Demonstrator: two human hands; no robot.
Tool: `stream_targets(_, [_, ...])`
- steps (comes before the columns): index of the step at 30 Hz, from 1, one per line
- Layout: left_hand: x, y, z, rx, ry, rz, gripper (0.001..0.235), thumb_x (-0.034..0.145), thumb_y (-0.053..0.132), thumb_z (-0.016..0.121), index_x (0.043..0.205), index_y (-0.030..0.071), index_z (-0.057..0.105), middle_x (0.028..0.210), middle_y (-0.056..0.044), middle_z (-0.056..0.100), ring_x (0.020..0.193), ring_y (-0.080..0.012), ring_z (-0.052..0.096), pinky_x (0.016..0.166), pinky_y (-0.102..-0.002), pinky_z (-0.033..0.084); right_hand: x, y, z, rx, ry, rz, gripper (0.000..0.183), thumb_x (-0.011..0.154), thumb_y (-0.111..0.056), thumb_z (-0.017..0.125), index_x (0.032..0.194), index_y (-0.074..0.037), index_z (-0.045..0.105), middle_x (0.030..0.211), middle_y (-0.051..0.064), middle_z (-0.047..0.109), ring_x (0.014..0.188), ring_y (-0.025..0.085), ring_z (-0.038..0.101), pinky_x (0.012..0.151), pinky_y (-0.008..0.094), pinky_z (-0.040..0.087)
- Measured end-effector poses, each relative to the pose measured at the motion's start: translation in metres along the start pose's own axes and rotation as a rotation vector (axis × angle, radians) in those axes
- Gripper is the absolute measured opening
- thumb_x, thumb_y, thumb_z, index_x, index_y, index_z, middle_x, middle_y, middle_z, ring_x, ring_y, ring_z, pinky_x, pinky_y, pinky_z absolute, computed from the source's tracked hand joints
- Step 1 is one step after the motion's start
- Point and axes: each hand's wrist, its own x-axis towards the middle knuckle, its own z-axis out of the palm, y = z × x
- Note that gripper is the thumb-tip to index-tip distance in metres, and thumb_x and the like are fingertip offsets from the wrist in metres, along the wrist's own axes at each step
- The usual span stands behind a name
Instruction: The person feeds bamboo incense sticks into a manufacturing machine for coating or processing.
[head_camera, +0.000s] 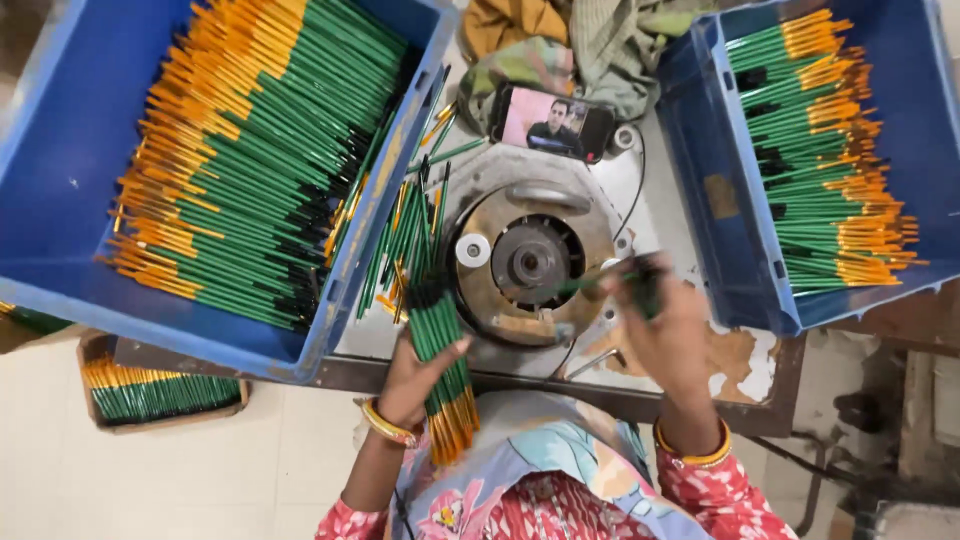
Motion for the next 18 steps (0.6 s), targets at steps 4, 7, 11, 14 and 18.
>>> stream_targets(4, [-0.011, 0.017, 0.01, -0.214, 0.055, -0.173, 0.034, 0.077, 0.008, 0.078, 0.108, 0.01, 0.064, 0.09, -0.004, 0.072, 0.078, -0.0161, 0.074, 0.068, -0.031, 0.06, 0.013, -0.03, -0.004, 0.125, 0.361, -0.002, 0.013, 0.097, -0.014, 0.073, 0.105, -0.007, 0.066, 0.096, 0.01, 0.079, 0.071, 0.031, 0.071, 0.066, 0.039, 0.054])
stream_targets(7, [-0.017, 0.0, 0.005, -0.201, 0.036, -0.143, 0.031, 0.083, 0.007, 0.079, 0.108, 0.003, 0.061, 0.091, -0.006, 0.069, 0.077, -0.0197, 0.072, 0.067, -0.034, 0.061, 0.021, 0.001, 0.034, -0.215, 0.289, -0.219, 0.029, 0.08, -0.003, 0.075, 0.107, -0.006, 0.067, 0.09, 0.018, 0.071, 0.082, 0.039, 0.07, 0.07, 0.045, 0.054])
stream_targets(11, [-0.003, 0.003, 0.008, -0.18, 0.049, -0.072, 0.03, 0.084, 0.006, 0.078, 0.108, 0.003, 0.06, 0.089, -0.006, 0.067, 0.077, -0.0201, 0.072, 0.066, -0.033, 0.059, 0.049, 0.018, 0.057, -0.227, 0.126, -0.392, 0.05, 0.074, 0.003, 0.073, 0.122, -0.003, 0.06, 0.079, 0.019, 0.063, 0.076, 0.042, 0.064, 0.067, 0.051, 0.049])
stream_targets(14, [-0.003, -0.003, 0.006, -0.195, 0.032, -0.045, 0.029, 0.086, 0.007, 0.078, 0.108, 0.003, 0.059, 0.09, -0.003, 0.065, 0.077, -0.0182, 0.07, 0.067, -0.034, 0.06, 0.042, 0.019, 0.062, -0.284, 0.111, -0.347, 0.052, 0.075, 0.002, 0.074, 0.123, -0.002, 0.057, 0.077, 0.02, 0.062, 0.074, 0.043, 0.063, 0.066, 0.052, 0.048])
stream_targets(18, [-0.005, 0.006, 0.011, -0.185, 0.078, -0.014, 0.031, 0.085, 0.008, 0.078, 0.109, 0.005, 0.059, 0.092, -0.004, 0.065, 0.078, -0.0175, 0.07, 0.068, -0.035, 0.062, 0.048, 0.022, 0.079, -0.221, 0.203, -0.351, 0.045, 0.077, 0.002, 0.074, 0.119, -0.004, 0.059, 0.08, 0.019, 0.063, 0.075, 0.042, 0.064, 0.067, 0.051, 0.049])
